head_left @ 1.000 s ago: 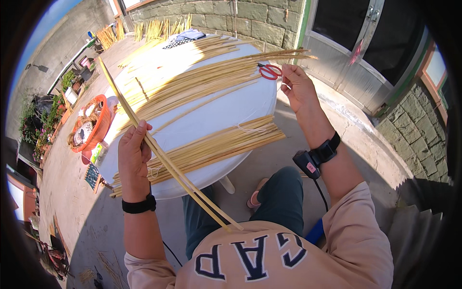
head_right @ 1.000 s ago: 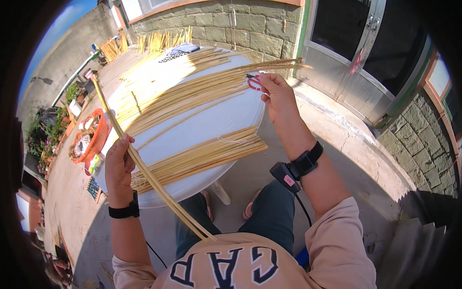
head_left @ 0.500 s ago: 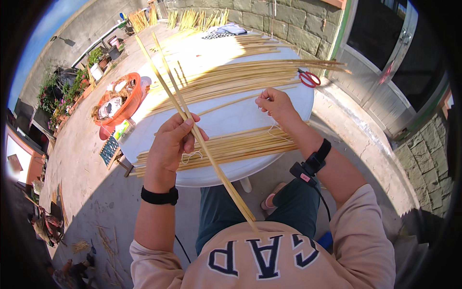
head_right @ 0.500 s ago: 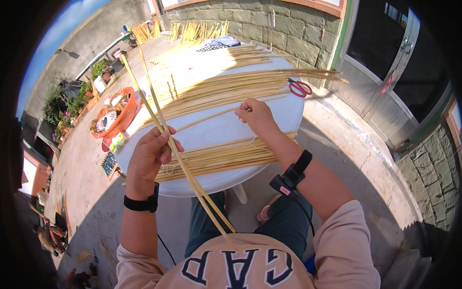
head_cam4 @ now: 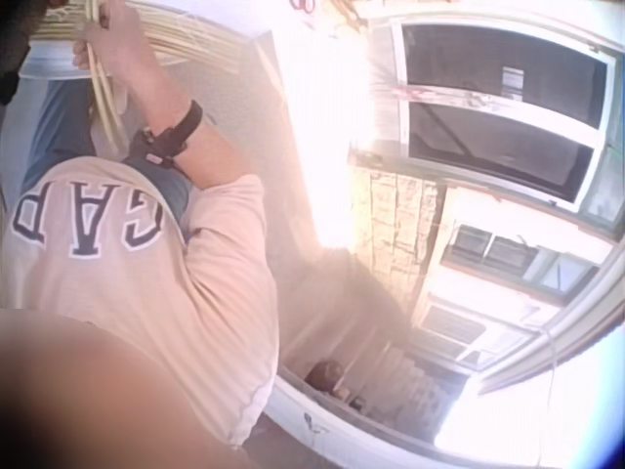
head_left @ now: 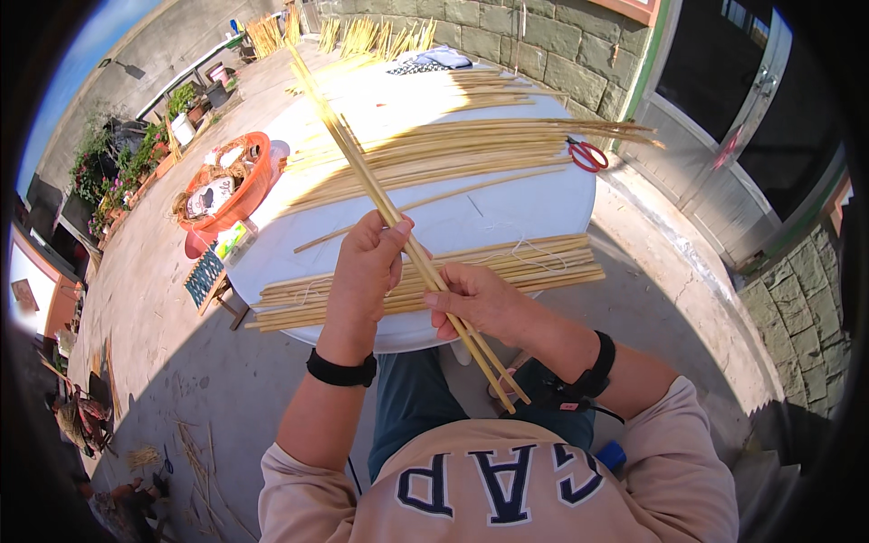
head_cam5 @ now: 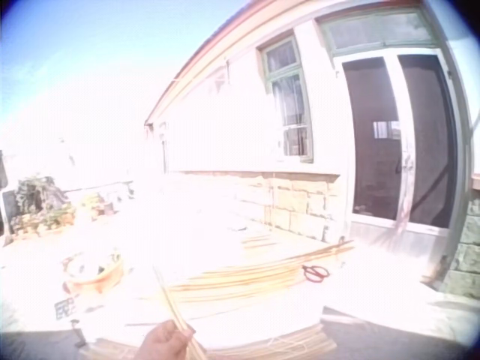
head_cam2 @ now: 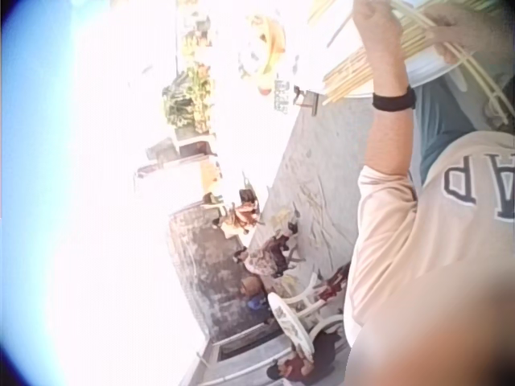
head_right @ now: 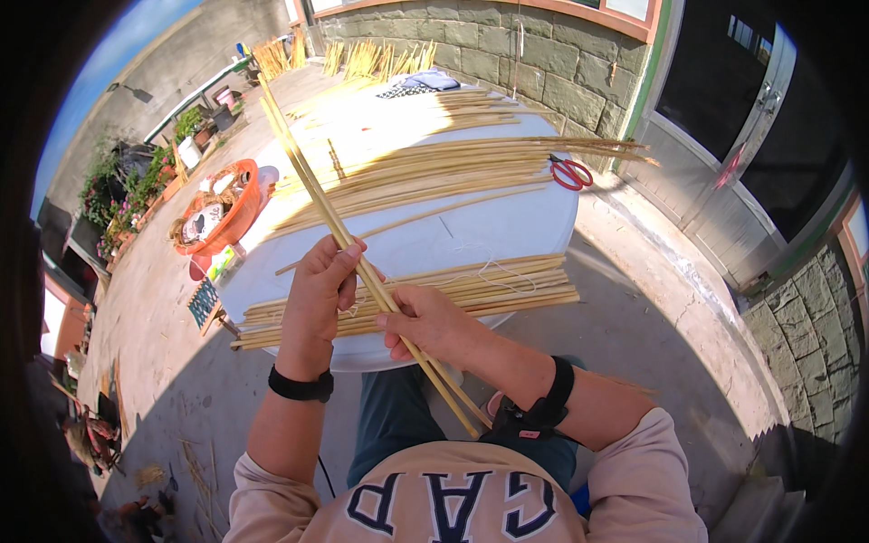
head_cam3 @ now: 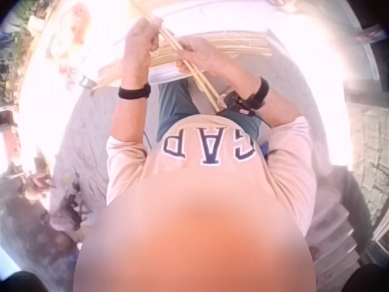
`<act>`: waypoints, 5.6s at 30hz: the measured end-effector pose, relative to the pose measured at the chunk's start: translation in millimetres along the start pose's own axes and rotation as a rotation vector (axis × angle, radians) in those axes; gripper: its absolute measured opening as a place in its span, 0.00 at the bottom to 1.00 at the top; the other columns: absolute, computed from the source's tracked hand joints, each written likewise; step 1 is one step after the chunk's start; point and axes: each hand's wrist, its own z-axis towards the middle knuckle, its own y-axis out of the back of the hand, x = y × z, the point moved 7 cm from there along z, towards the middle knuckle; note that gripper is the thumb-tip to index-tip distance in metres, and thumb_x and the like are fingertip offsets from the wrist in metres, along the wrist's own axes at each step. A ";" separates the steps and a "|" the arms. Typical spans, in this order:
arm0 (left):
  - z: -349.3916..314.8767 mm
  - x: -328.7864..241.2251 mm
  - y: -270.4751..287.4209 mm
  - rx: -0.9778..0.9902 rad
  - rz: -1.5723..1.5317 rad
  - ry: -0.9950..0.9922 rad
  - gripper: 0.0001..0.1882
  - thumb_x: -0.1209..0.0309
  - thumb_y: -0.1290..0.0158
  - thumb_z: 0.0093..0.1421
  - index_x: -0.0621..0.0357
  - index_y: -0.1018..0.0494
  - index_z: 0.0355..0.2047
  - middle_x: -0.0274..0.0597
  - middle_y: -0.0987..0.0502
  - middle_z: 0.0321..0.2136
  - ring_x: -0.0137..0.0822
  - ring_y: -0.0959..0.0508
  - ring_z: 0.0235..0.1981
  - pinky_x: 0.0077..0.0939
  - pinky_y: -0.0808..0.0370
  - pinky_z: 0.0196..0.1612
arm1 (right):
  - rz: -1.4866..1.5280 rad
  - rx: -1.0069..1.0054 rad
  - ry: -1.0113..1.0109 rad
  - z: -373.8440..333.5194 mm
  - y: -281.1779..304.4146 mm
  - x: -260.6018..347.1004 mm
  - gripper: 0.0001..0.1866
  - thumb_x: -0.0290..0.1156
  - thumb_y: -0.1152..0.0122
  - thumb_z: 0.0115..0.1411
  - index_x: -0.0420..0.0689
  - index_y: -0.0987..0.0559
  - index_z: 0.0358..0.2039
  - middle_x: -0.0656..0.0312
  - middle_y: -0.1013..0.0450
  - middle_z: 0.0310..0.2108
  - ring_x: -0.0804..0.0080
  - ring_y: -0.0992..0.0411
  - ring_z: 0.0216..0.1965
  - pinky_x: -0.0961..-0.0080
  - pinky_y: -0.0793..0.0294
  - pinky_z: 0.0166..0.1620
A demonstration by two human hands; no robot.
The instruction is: The person binds together several bamboo sticks on a table using a needle and thread, passing the thread around the sticks to secure them in a parallel arrangement.
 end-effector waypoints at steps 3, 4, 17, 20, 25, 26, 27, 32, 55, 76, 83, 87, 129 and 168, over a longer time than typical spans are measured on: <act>0.7 2.6 0.8 -0.019 0.177 -0.036 0.08 0.68 0.47 0.62 0.61 0.29 0.35 0.31 0.29 0.16 0.17 0.44 0.12 0.14 0.46 0.15 | 0.074 -0.091 0.060 -2.2 13.6 -2.6 0.10 0.35 0.46 0.65 0.41 0.28 0.32 0.68 0.33 0.21 0.87 0.38 0.18 0.88 0.40 0.19; 0.7 1.5 2.8 -0.007 0.274 -0.062 0.08 0.69 0.47 0.62 0.61 0.28 0.34 0.29 0.30 0.16 0.17 0.44 0.13 0.14 0.47 0.16 | 0.094 -0.084 0.069 -2.9 18.5 -3.5 0.10 0.35 0.46 0.64 0.41 0.28 0.32 0.68 0.34 0.21 0.87 0.39 0.17 0.88 0.41 0.18; -12.8 -17.8 158.7 -0.562 0.184 -0.296 0.08 0.69 0.48 0.62 0.54 0.27 0.25 0.27 0.33 0.14 0.17 0.41 0.14 0.13 0.47 0.18 | 0.586 -0.276 0.039 -16.0 158.2 -22.8 0.10 0.35 0.46 0.64 0.41 0.30 0.33 0.69 0.36 0.21 0.87 0.44 0.16 0.90 0.45 0.16; -22.4 -12.8 202.6 -0.802 0.425 -0.115 0.05 0.69 0.46 0.60 0.56 0.26 0.31 0.38 0.24 0.28 0.23 0.28 0.26 0.15 0.36 0.25 | 0.525 -0.311 0.069 -23.3 158.7 -21.8 0.11 0.36 0.47 0.64 0.41 0.30 0.33 0.69 0.36 0.21 0.87 0.43 0.17 0.90 0.44 0.16; -31.5 -33.0 112.1 -0.599 0.999 -0.473 0.18 0.74 0.43 0.57 0.62 0.29 0.48 0.51 0.37 0.58 0.41 0.33 0.57 0.28 0.28 0.47 | 0.237 -0.317 0.074 -21.2 118.0 -16.3 0.11 0.36 0.52 0.67 0.41 0.29 0.34 0.69 0.36 0.22 0.87 0.43 0.17 0.88 0.43 0.18; -32.4 -36.5 80.3 -0.407 0.857 -0.621 0.18 0.74 0.43 0.57 0.62 0.29 0.48 0.51 0.35 0.57 0.39 0.31 0.55 0.27 0.27 0.46 | 0.166 -0.304 0.079 -18.6 107.9 -14.3 0.11 0.37 0.52 0.67 0.41 0.29 0.34 0.69 0.37 0.21 0.87 0.44 0.17 0.88 0.43 0.18; -24.5 -27.8 54.4 -0.241 0.592 -0.564 0.19 0.75 0.43 0.56 0.62 0.29 0.49 0.50 0.34 0.56 0.36 0.29 0.53 0.22 0.27 0.44 | 0.102 -0.279 0.094 -15.9 97.1 -11.8 0.12 0.37 0.52 0.67 0.41 0.29 0.34 0.69 0.37 0.21 0.87 0.44 0.17 0.88 0.42 0.18; 4.0 9.1 -26.9 0.053 0.104 -0.140 0.20 0.74 0.43 0.57 0.66 0.30 0.49 0.45 0.26 0.45 0.29 0.25 0.39 0.21 0.26 0.37 | -0.224 -0.291 0.202 -12.3 56.6 -6.9 0.12 0.38 0.51 0.67 0.43 0.30 0.32 0.70 0.36 0.20 0.86 0.42 0.19 0.85 0.41 0.21; 12.5 37.9 -38.9 -0.022 0.299 -0.165 0.31 0.77 0.38 0.49 0.61 0.39 0.52 0.56 0.33 0.53 0.30 0.25 0.43 0.18 0.26 0.35 | 0.525 -0.114 0.163 -24.7 85.3 19.3 0.14 0.39 0.51 0.66 0.39 0.28 0.35 0.67 0.34 0.21 0.86 0.42 0.16 0.89 0.42 0.16; 26.7 34.3 -46.5 -0.005 0.434 -0.053 0.08 0.69 0.41 0.57 0.62 0.23 0.29 0.28 0.28 0.21 0.17 0.34 0.24 0.13 0.37 0.27 | 0.431 -0.264 0.219 -38.0 135.1 31.5 0.13 0.38 0.49 0.66 0.40 0.27 0.35 0.67 0.34 0.20 0.86 0.42 0.16 0.89 0.43 0.16; 16.8 13.8 -18.7 -0.117 0.429 -0.195 0.07 0.70 0.43 0.57 0.62 0.24 0.27 0.28 0.29 0.20 0.19 0.37 0.22 0.15 0.39 0.27 | 0.187 -0.400 0.210 -33.2 138.4 22.9 0.13 0.38 0.49 0.65 0.40 0.26 0.36 0.70 0.35 0.20 0.87 0.42 0.16 0.90 0.44 0.17; 9.2 2.0 -1.5 -0.198 0.511 -0.320 0.07 0.74 0.44 0.55 0.64 0.29 0.23 0.32 0.31 0.20 0.25 0.38 0.22 0.20 0.38 0.27 | 0.241 -0.341 0.196 -31.1 127.5 15.4 0.12 0.38 0.48 0.65 0.41 0.26 0.36 0.70 0.35 0.20 0.87 0.42 0.16 0.90 0.44 0.17; -30.6 43.1 9.6 -0.096 -0.739 -0.114 0.02 0.78 0.53 0.61 0.61 0.31 0.33 0.46 0.27 0.41 0.32 0.25 0.45 0.21 0.23 0.38 | -0.215 -0.453 0.381 -28.1 21.7 -41.8 0.10 0.34 0.46 0.64 0.40 0.26 0.38 0.68 0.35 0.21 0.83 0.39 0.24 0.81 0.37 0.27; -61.0 40.9 -17.5 0.045 -0.151 0.147 0.08 0.72 0.42 0.56 0.67 0.22 0.32 0.34 0.30 0.15 0.17 0.41 0.13 0.12 0.51 0.15 | -0.131 -0.131 0.372 -24.1 36.1 -26.6 0.10 0.30 0.44 0.63 0.40 0.26 0.44 0.63 0.25 0.36 0.79 0.28 0.39 0.82 0.30 0.44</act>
